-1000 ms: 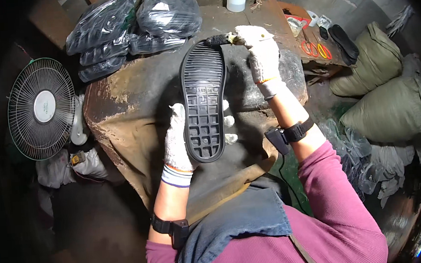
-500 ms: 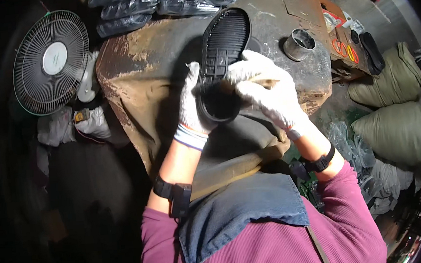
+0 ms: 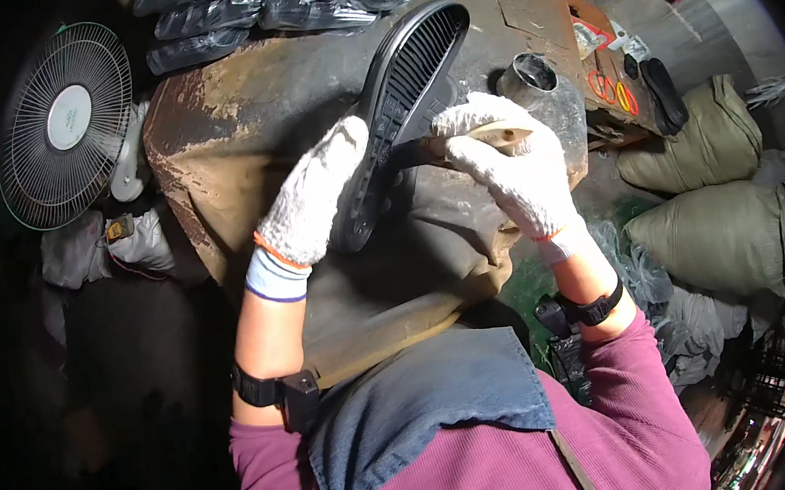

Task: Applying a liquid (likely adhesive or primer) to the surface of shoe soles using a brush, and sorting/unpacking soles.

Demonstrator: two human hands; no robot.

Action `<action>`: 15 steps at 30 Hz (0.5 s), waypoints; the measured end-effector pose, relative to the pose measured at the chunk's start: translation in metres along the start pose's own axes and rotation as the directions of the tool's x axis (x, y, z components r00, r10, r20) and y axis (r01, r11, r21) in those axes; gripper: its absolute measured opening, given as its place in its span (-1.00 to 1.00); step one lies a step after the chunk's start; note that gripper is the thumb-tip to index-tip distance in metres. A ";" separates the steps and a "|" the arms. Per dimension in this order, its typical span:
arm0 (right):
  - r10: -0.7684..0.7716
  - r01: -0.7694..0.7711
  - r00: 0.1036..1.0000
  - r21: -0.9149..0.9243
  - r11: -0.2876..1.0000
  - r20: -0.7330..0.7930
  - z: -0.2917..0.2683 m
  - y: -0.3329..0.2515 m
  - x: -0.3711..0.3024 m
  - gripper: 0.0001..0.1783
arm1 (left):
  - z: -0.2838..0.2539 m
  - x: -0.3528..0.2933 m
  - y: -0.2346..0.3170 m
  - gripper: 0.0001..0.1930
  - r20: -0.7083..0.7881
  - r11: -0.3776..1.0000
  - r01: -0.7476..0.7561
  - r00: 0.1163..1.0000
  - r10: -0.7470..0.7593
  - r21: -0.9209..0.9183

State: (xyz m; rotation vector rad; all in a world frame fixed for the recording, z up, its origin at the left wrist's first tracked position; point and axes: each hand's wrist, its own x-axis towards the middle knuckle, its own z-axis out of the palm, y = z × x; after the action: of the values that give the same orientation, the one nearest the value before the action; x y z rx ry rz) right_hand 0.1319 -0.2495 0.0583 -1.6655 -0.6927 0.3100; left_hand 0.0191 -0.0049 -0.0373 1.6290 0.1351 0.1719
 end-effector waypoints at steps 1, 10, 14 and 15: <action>-0.003 0.003 1.000 -0.010 1.000 -0.008 -0.005 0.002 0.003 -0.82 | 0.002 -0.001 0.001 -0.47 0.086 0.992 -0.042 0.996 0.032 0.116; -0.011 -0.004 0.994 -0.127 0.992 -0.112 -0.039 0.015 0.032 -0.77 | 0.026 -0.004 0.041 -0.42 0.202 0.832 0.244 0.966 -0.162 -0.498; -0.216 0.125 0.931 -0.299 0.946 -0.294 -0.063 0.019 0.059 -0.79 | 0.034 -0.009 0.041 -0.36 0.243 0.884 0.234 0.960 -0.142 -0.406; -0.278 0.170 0.911 -0.336 0.926 -0.306 -0.061 0.021 0.064 -0.80 | 0.035 -0.009 0.041 -0.35 0.248 0.911 0.203 0.962 -0.116 -0.360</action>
State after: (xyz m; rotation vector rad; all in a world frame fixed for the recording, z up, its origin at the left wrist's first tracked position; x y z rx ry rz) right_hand 0.2218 -0.2623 0.0622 -1.8450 -0.6777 -0.2711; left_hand 0.0165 -0.0431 0.0014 1.2279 0.0587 -0.1079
